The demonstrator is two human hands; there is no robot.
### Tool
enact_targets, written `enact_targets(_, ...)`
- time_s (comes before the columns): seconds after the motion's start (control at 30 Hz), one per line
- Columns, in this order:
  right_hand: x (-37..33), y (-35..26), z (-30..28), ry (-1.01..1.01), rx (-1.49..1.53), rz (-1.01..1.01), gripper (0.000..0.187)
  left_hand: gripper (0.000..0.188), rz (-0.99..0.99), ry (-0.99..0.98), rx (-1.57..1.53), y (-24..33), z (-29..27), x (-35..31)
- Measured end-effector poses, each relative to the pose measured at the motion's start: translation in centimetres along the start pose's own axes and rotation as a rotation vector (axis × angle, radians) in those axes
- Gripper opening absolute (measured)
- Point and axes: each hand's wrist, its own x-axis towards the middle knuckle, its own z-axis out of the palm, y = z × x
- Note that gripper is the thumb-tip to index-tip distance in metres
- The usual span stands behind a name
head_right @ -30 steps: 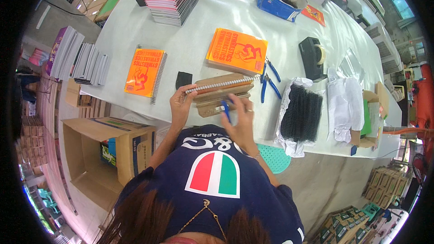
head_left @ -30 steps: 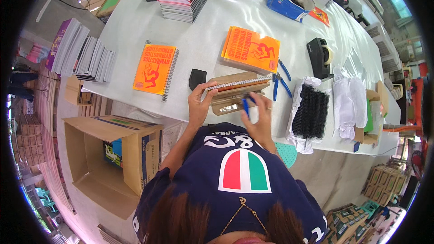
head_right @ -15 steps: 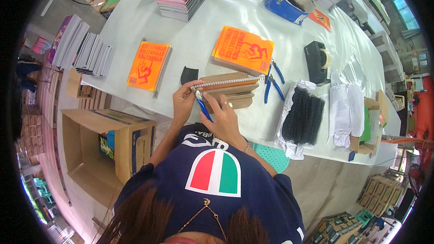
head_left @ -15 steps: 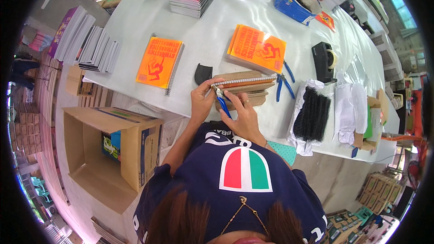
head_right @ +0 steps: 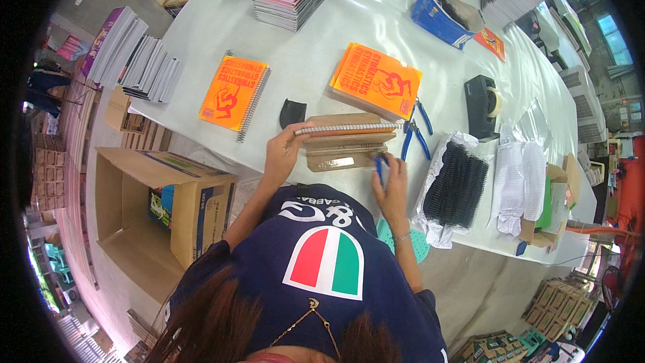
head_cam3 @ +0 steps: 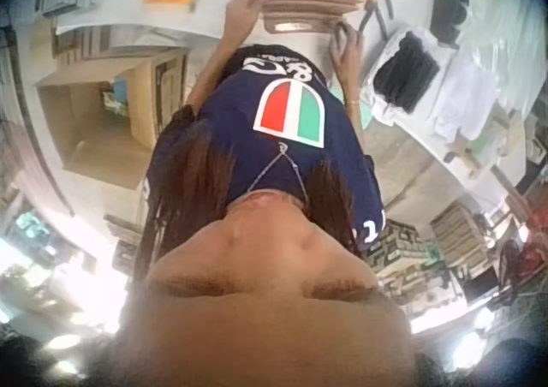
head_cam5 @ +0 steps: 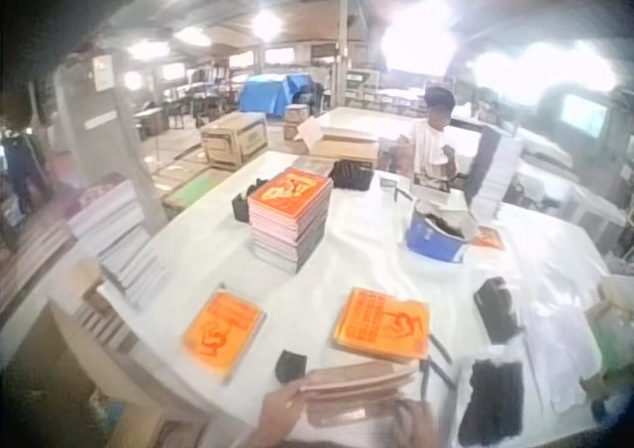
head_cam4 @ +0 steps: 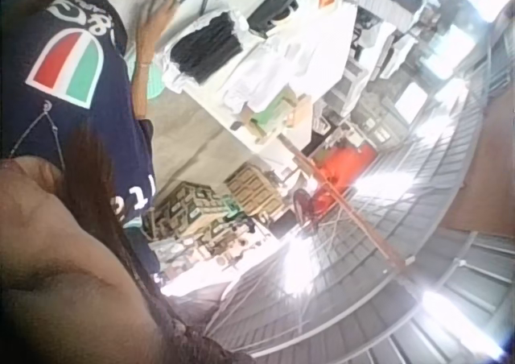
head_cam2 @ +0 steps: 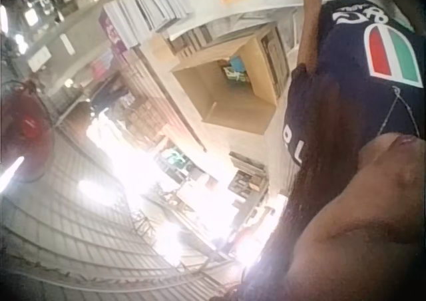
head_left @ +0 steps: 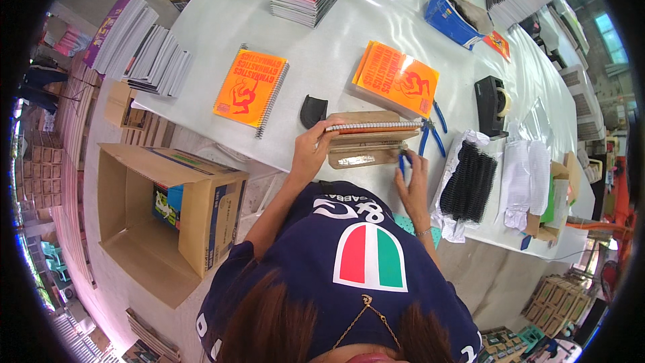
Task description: The person binds books by inserting a plastic comb through pre-punched holes and then uses a blue tool to crimp the ends of the wire/comb.
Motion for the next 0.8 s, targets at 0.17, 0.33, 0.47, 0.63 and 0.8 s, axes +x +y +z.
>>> enact_targets(0.17, -3.1, 7.1, 0.6, 0.181, -0.457, 0.033, 0.051, 0.02, 0.005, 0.129, 0.042, 3.4, -2.2, 0.4)
enact_targets(0.33, -3.3, 7.5, 1.4, 0.228, -0.511, 0.069, 0.052, 0.024, 0.01, 0.501, -0.122, 4.1, -8.8, 2.5)
enact_targets(0.47, -3.1, 7.7, 1.3, 0.242, -0.475, 0.045, 0.052, 0.031, 0.002, 0.726, -0.378, -1.4, -15.2, 3.8)
enact_targets(0.63, -2.8, 7.1, 1.4, 0.265, -0.361, 0.094, 0.051, 0.033, -0.09, 0.846, -0.39, -10.0, -19.4, 3.7)
enact_targets(0.8, 0.0, 4.4, 1.1, 0.459, -0.308, 0.064, 0.046, 0.03, -0.133, 0.901, -0.29, -13.3, -19.1, 3.9)
